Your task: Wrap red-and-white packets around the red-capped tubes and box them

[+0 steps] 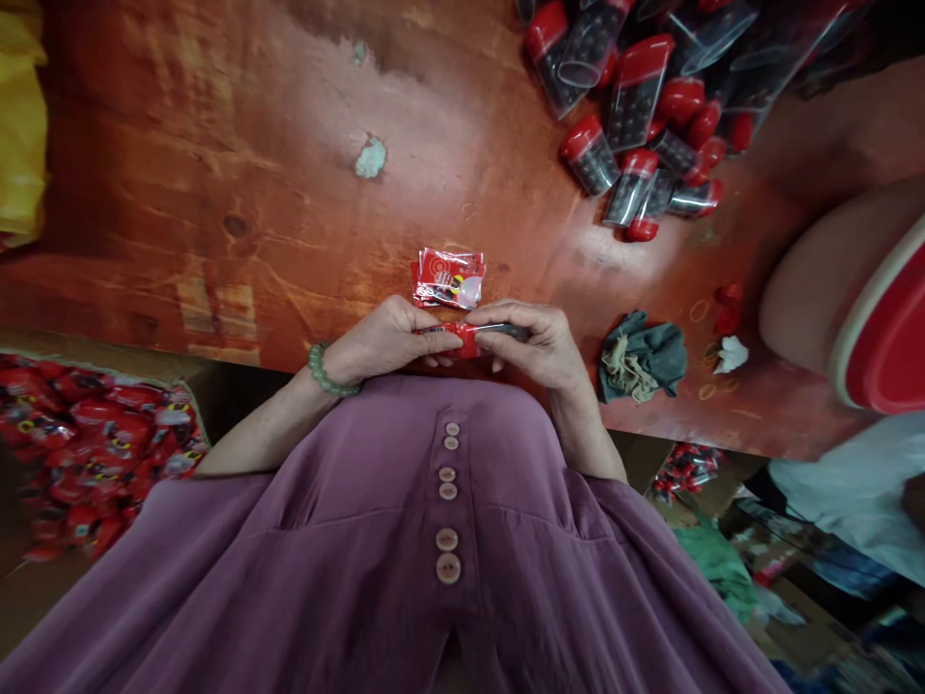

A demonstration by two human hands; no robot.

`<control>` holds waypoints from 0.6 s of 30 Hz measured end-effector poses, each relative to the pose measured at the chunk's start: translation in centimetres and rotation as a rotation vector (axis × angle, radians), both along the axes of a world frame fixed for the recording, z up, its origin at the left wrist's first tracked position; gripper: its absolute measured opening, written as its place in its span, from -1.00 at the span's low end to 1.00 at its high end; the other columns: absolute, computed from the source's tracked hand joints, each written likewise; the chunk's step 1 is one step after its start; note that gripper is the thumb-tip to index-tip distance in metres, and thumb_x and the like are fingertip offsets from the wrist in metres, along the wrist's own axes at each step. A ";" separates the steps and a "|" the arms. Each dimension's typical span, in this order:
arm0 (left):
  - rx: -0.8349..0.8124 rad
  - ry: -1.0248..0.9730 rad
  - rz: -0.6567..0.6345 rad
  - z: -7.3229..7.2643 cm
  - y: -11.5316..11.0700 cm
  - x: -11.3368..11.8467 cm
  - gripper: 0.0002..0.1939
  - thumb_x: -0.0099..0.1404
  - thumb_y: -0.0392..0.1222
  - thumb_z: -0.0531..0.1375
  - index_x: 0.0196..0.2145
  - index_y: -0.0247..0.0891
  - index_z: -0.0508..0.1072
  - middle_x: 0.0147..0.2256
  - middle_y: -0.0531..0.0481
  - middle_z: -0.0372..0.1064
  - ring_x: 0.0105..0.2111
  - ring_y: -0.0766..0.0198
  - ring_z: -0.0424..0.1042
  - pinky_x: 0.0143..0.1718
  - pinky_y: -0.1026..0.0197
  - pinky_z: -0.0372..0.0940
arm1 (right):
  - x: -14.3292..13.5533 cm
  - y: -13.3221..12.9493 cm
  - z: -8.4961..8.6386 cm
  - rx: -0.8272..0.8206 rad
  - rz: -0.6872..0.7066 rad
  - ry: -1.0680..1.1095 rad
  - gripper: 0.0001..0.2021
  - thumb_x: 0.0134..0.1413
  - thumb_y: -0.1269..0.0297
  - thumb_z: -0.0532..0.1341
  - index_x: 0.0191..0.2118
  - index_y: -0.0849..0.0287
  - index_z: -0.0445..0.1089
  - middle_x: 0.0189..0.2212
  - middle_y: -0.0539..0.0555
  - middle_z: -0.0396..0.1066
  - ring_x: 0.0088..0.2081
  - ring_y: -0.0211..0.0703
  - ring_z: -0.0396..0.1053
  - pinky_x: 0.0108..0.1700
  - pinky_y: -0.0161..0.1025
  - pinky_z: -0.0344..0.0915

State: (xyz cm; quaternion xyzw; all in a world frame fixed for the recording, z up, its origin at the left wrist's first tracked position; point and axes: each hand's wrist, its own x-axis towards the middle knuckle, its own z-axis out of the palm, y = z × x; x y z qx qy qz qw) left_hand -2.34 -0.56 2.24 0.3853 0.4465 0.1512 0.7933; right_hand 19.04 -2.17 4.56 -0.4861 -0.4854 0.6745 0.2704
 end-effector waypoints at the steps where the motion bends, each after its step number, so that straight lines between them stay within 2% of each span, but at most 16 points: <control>1: -0.014 0.001 0.010 0.0 0.0 0.0 -0.78 0.11 -0.07 0.41 -0.54 -0.26 0.63 -0.55 -0.05 0.53 -0.59 0.30 0.47 -0.53 0.31 0.41 | 0.0 -0.2 -0.1 -0.003 -0.014 -0.008 -0.82 0.11 0.20 0.37 -0.16 0.11 0.59 -0.29 -0.03 0.52 -0.58 -0.46 0.34 -0.57 -0.44 0.35; 5: -0.104 -0.060 0.036 -0.4 0.0 0.1 -0.79 0.07 -0.09 0.45 -0.51 -0.29 0.64 -0.53 -0.11 0.53 -0.57 0.22 0.50 -0.51 0.23 0.45 | 0.1 -0.4 -0.6 -0.009 -0.023 -0.045 -0.80 0.12 0.17 0.36 -0.16 0.12 0.57 -0.33 -0.04 0.51 -0.63 -0.48 0.26 -0.63 -0.45 0.22; 7: -0.105 -0.113 0.033 -0.7 0.0 0.1 -0.79 0.08 -0.07 0.45 -0.49 -0.29 0.65 -0.51 -0.11 0.55 -0.55 0.21 0.51 -0.50 0.24 0.44 | 0.2 -0.2 -0.7 0.017 0.004 -0.082 -0.79 0.16 0.16 0.34 -0.14 0.13 0.56 -0.36 -0.05 0.50 -0.61 -0.46 0.24 -0.60 -0.43 0.22; 12: -0.025 -0.126 0.046 -0.9 -0.1 0.2 -0.78 0.13 -0.03 0.41 -0.43 -0.26 0.66 -0.50 -0.07 0.56 -0.55 0.27 0.49 -0.52 0.30 0.40 | 0.1 0.8 -0.4 0.242 0.113 -0.134 -0.81 0.18 0.17 0.32 -0.17 0.15 0.56 -0.26 0.01 0.54 -0.29 -0.28 0.44 -0.21 -0.30 0.39; 14: 0.005 -0.100 0.050 -0.6 0.0 0.3 -0.76 0.13 -0.02 0.40 -0.38 -0.26 0.66 -0.48 -0.05 0.56 -0.53 0.29 0.49 -0.50 0.31 0.39 | 0.0 0.9 -0.4 0.267 0.121 -0.129 -0.82 0.19 0.18 0.31 -0.17 0.14 0.55 -0.25 0.01 0.54 -0.24 -0.24 0.46 -0.14 -0.27 0.40; 18: 0.095 -0.029 0.079 0.0 0.1 0.4 -0.74 0.12 -0.02 0.41 -0.38 -0.30 0.64 -0.47 -0.03 0.55 -0.49 0.32 0.48 -0.43 0.32 0.38 | -0.6 0.4 -0.4 0.242 0.031 -0.155 -0.81 0.23 0.17 0.27 -0.14 0.14 0.51 -0.24 0.00 0.53 -0.21 -0.23 0.47 -0.08 -0.23 0.41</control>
